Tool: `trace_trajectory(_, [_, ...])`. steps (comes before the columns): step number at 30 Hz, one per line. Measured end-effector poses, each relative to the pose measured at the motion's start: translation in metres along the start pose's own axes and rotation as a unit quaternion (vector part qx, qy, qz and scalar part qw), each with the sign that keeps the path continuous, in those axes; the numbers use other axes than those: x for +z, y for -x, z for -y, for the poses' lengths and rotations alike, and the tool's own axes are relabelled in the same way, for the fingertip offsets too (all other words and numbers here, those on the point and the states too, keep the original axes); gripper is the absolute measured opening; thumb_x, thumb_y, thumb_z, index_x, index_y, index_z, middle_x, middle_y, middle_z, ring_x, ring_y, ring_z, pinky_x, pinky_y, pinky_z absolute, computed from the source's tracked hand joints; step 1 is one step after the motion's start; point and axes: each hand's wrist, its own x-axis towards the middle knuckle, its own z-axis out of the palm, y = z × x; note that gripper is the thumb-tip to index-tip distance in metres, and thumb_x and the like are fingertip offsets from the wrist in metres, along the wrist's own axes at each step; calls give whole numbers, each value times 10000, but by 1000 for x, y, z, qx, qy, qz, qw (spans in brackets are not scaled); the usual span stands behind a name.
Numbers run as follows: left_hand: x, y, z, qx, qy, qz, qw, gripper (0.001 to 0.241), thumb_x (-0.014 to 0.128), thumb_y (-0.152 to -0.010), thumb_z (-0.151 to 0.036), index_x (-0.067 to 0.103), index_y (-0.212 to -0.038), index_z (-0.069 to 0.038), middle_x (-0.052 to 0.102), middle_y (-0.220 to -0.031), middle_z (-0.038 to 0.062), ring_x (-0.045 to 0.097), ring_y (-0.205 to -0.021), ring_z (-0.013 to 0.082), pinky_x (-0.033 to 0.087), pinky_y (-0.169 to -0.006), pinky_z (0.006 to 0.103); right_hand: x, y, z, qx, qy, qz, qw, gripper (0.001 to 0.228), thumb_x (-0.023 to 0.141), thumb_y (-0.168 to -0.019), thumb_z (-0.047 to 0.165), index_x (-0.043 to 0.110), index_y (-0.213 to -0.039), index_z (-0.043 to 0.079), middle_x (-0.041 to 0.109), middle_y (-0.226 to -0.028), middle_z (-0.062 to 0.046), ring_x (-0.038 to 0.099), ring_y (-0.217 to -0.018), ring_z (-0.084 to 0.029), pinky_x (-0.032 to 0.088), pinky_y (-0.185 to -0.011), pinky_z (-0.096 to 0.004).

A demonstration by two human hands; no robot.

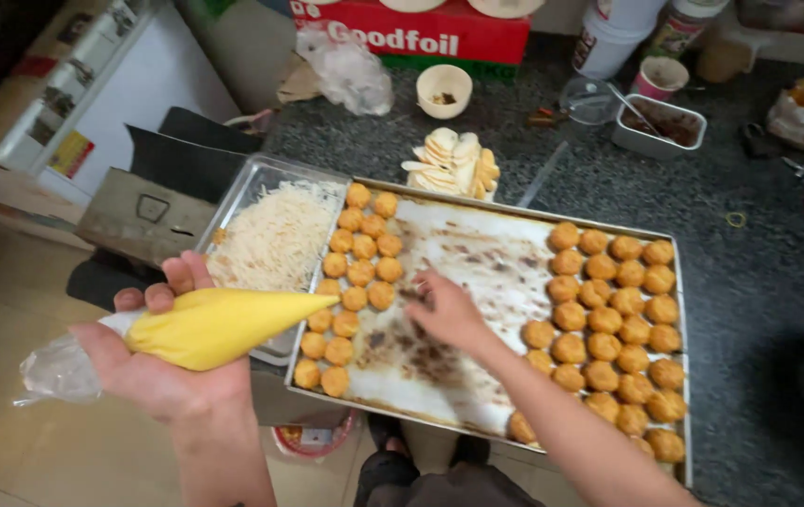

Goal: Fill small pastries with a yellow cream using a piping bag and a scraper.

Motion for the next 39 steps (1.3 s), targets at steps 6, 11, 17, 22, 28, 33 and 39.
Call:
trace_trajectory(6, [-4,-34,-20,-24,-35,75,996,412,422,-1017,-532,555,-879,-167,512,-648,15,583,-821,241,529,-1043,448,63,-9,27,-30,89,-80,992,566,804,-759,317,533,-1201,90,658,-1138,-128,610,-1036,-356,478,-929,-458])
trace_trajectory(11, [-9,-67,-21,-51,-42,71,995,394,455,-1027,-521,553,-914,-157,520,-636,20,593,-782,254,541,-1003,479,66,-16,25,-3,32,-106,994,554,777,-757,245,553,-1240,91,702,-1115,-112,670,-944,-315,540,-847,-411])
trace_trajectory(17, [-14,-93,-1,-127,-30,115,985,406,494,-1019,-543,608,-911,-168,539,-649,15,633,-844,291,501,-1009,457,4,-1,46,148,-458,-40,875,485,656,-884,1,538,-1352,58,662,-1141,-171,658,-942,-265,552,-809,-349])
trace_trajectory(22, [1,-83,22,-188,-24,138,972,429,498,-1008,-572,652,-905,-185,563,-640,22,661,-845,292,505,-1047,475,-58,28,94,168,-660,-36,732,540,509,-888,-53,529,-1427,-30,607,-1272,-236,625,-1041,-336,512,-993,-428])
trace_trajectory(28, [38,-42,41,-152,-67,190,968,440,451,-998,-587,629,-967,-185,531,-594,29,730,-877,349,517,-973,448,-87,49,114,125,-693,-6,710,562,464,-904,36,455,-1463,-19,551,-1374,-311,572,-1157,-364,464,-1067,-444])
trace_trajectory(33, [63,0,56,-92,-101,236,962,474,416,-954,-611,547,-967,-156,522,-546,64,695,-748,354,471,-1092,586,-96,63,99,4,-736,83,672,640,699,-940,98,430,-1518,37,625,-1267,-217,669,-1033,-251,554,-953,-357])
trace_trajectory(39, [66,42,73,-71,-97,331,936,457,366,-991,-627,493,-1022,-189,542,-600,42,694,-774,341,437,-1068,579,-102,71,95,16,-727,81,681,737,769,-897,163,427,-1532,11,646,-1181,-143,671,-957,-217,581,-873,-338])
